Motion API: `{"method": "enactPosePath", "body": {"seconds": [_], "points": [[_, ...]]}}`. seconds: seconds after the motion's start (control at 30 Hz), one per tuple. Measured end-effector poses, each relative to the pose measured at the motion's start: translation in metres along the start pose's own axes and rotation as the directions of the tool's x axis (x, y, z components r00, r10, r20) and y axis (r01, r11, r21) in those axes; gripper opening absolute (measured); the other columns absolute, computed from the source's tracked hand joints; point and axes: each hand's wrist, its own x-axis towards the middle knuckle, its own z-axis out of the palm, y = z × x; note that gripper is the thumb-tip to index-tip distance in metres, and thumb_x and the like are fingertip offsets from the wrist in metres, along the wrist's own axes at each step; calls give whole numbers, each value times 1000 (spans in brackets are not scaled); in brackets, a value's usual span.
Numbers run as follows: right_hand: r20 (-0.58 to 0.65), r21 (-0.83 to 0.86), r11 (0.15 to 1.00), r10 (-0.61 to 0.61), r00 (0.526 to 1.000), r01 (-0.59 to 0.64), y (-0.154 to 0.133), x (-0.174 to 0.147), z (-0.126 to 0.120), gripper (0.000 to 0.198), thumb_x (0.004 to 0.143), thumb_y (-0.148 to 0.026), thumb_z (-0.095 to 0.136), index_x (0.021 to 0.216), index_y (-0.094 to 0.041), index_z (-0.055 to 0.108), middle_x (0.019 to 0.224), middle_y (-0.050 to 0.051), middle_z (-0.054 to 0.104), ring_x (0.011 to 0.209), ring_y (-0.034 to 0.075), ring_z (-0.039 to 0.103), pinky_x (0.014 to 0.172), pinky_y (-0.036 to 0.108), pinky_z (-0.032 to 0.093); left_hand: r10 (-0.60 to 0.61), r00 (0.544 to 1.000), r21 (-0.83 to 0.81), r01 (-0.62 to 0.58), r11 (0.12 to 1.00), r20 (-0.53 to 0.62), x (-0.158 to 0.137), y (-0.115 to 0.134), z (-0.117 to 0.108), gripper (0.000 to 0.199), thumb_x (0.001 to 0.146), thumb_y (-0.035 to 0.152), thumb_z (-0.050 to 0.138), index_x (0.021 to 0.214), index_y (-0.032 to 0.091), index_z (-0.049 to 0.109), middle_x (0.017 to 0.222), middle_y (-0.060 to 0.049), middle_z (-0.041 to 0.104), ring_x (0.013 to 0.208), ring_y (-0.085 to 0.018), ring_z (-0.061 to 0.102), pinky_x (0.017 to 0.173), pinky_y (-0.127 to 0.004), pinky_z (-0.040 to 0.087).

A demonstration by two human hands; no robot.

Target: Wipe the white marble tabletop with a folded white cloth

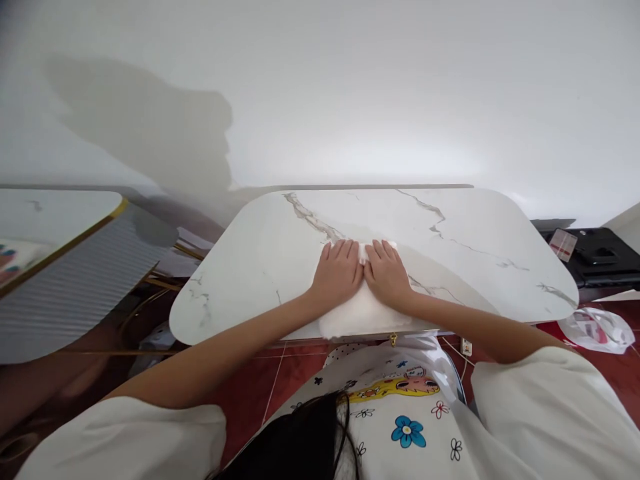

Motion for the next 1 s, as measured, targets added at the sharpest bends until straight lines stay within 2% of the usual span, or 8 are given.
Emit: {"method": "enactPosePath", "body": {"seconds": [0.17,0.23,0.33,0.47,0.57,0.7,0.9,1.0], "points": [[-22,-49,999,-18,1000,17,12,-42,-15,45,93,-22,31,132,-12,53,137,15,53,133,30,41,109,52,37,190,981,-54,-192,980,-44,-13,27,0,46,90,23,35,130,7,50,138,-16,52,129,-30,42,111,-50,25],[-44,-54,998,-15,999,12,25,-47,-18,45,93,-23,31,132,-12,53,136,15,54,132,30,43,108,52,39,234,971,-88,-239,967,-55,-6,35,3,44,90,22,36,129,8,51,135,-14,54,125,-28,46,110,-49,28],[-66,-52,999,0,998,-4,46,-40,-22,45,93,-22,31,130,-12,53,135,16,55,130,29,44,107,52,39,239,967,-125,-249,960,-91,14,45,9,39,90,22,37,123,10,53,128,-13,58,120,-27,49,106,-48,32],[-57,-37,999,16,998,-18,69,-17,-30,44,91,-21,33,128,-10,54,132,16,56,127,28,48,108,49,38,209,969,-155,-228,961,-131,46,51,18,31,90,21,38,113,13,56,121,-13,60,117,-27,50,104,-45,35],[-67,-11,1000,-13,998,13,80,4,-32,41,90,-18,32,124,-13,55,126,14,60,120,26,52,109,47,36,188,973,-158,-208,965,-132,69,49,24,27,88,21,40,107,14,58,127,-14,55,123,-29,45,103,-43,35],[-73,-1,1000,0,997,0,91,39,-26,39,86,-13,33,117,-15,58,116,12,64,113,25,53,104,44,40,143,977,-139,-165,977,-156,101,36,35,27,89,23,41,106,14,59,133,-16,51,128,-31,40,103,-44,34],[-54,29,998,63,997,-61,113,100,-17,39,86,-14,34,115,-15,60,120,10,63,116,23,53,104,40,40,42,985,-160,-70,985,-170,153,16,50,28,90,22,38,106,16,61,120,-13,59,117,-28,48,99,-42,36],[-42,62,996,64,997,-61,123,123,-14,40,87,-16,35,118,-15,60,124,10,62,118,23,52,103,39,40,-13,985,-176,-18,984,-173,172,9,55,29,92,22,37,107,16,61,120,-13,59,116,-27,49,98,-42,36]]}}
